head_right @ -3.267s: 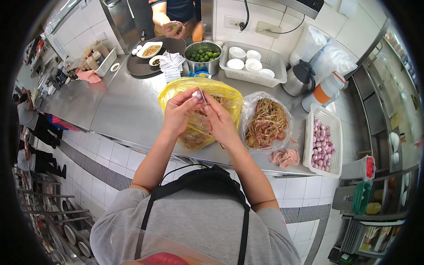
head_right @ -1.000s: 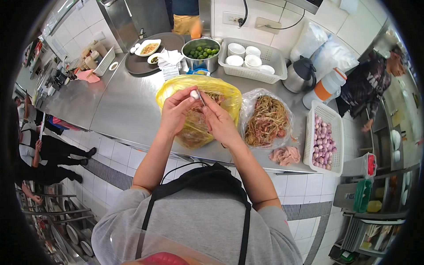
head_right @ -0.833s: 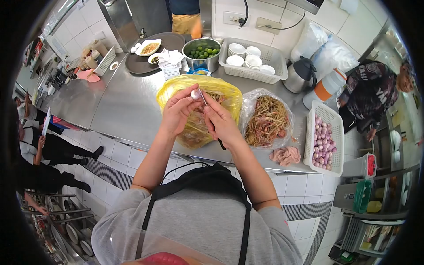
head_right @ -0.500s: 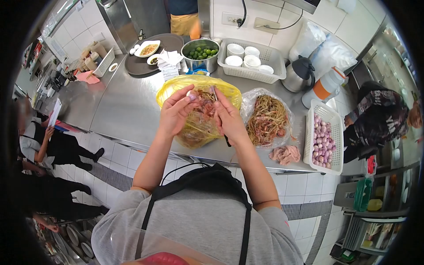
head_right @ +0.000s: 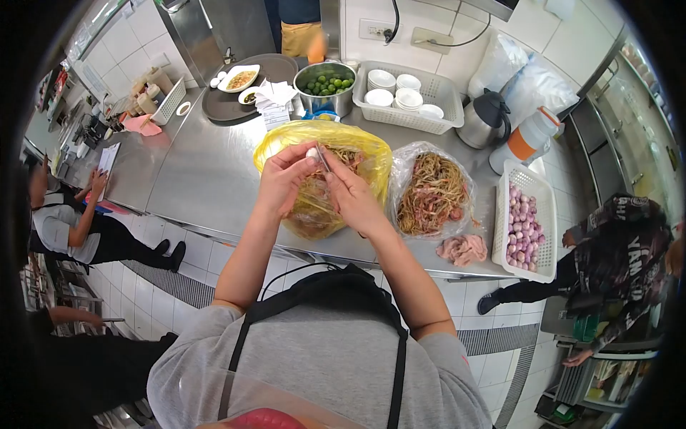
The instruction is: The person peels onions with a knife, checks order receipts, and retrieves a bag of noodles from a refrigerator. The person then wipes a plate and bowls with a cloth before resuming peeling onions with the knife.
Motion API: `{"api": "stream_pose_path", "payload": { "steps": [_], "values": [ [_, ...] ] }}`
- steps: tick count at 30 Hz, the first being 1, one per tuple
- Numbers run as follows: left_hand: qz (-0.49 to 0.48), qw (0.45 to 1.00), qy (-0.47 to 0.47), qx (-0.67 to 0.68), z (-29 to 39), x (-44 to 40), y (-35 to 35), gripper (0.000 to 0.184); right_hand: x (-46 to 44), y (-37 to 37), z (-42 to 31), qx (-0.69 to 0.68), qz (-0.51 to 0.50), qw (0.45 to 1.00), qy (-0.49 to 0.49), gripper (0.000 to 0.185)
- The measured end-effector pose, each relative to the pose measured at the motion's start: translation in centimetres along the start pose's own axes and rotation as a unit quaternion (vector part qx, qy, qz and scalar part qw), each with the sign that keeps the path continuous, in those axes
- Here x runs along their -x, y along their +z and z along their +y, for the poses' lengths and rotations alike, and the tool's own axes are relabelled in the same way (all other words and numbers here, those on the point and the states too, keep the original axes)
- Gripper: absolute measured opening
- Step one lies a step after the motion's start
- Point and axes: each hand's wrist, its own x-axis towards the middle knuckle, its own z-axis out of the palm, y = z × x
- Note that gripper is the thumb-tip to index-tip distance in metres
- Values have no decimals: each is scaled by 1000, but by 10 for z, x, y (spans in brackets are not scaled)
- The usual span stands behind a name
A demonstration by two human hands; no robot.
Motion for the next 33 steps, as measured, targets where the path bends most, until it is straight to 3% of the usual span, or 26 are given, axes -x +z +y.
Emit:
{"api": "stream_pose_path", "payload": {
  "steps": [5,11,17,20,28,33],
  "values": [
    [-5,1000,1,16,2,-1,3,28,-2,-1,3,-133,10,990,48,43],
    [-1,1000,3,12,-2,-3,0,26,1,1,0,-33,-5,999,39,44],
    [-8,1000,13,-22,-2,-4,-1,27,-2,4,4,-71,15,997,33,43],
    [-21,1000,-15,15,3,-4,-3,27,-1,-6,4,-246,-39,965,81,41],
    [-85,989,-56,108,9,-7,-19,31,-6,-13,3,-256,-3,963,83,42],
    [-27,997,-45,63,7,-7,-22,28,-8,-14,2,-161,23,983,85,42]
  ]
}}
